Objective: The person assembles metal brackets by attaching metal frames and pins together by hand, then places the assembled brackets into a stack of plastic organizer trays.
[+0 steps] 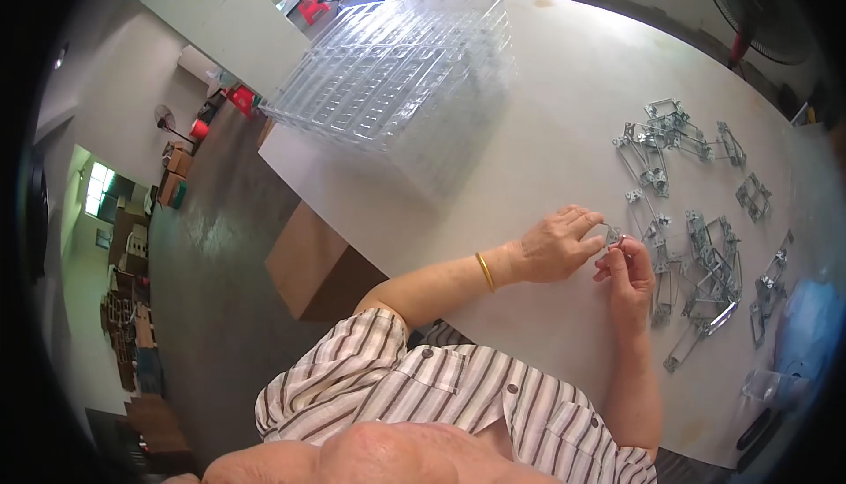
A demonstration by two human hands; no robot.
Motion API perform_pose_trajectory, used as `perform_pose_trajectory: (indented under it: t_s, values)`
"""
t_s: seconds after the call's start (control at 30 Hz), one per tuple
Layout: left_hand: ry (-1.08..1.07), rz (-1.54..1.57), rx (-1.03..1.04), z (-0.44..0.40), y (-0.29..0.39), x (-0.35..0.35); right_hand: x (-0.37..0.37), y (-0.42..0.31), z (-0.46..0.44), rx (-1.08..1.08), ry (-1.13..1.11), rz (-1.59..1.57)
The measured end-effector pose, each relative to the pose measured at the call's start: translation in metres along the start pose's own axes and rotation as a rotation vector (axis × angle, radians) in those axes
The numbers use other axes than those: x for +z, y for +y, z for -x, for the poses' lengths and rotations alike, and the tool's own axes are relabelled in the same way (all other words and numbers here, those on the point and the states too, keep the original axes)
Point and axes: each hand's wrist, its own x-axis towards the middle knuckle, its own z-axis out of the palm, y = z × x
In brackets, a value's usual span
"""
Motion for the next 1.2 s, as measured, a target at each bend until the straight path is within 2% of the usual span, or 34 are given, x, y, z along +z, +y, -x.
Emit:
perform_pose_trajectory:
  t_s: [0.27, 0.37, 0.47, 0.67, 0.87, 1.07, 1.2]
  values:
    - [-0.046, 0.169, -0.037, 0.004, 0.005, 0.002, -0.004, -0.005, 0.003, -0.077, -0.031, 0.113]
    - [0.068, 0.361, -0.124, 0.0, 0.007, -0.006, -0.003, -0.005, 0.002, -0.108, -0.043, 0.087]
    - [0.036, 0.587, -0.373, 0.002, 0.005, -0.007, -0.003, -0.008, 0.005, -0.124, -0.031, 0.069]
    - [-0.22, 1.207, -0.784, 0.004, -0.011, -0.015, 0.0, -0.014, 0.006, -0.144, -0.011, 0.079]
    - [-0.415, 1.652, -0.834, 0.004, -0.017, -0.017, 0.0, -0.013, 0.003, -0.136, -0.033, 0.076]
    - [-0.398, 1.642, -0.9, 0.008, -0.016, -0.012, 0.002, -0.013, 0.005, -0.074, 0.007, 0.059]
    - [-0.243, 1.686, -0.868, 0.005, -0.022, -0.01, -0.001, -0.011, 0.001, -0.084, 0.111, 0.084]
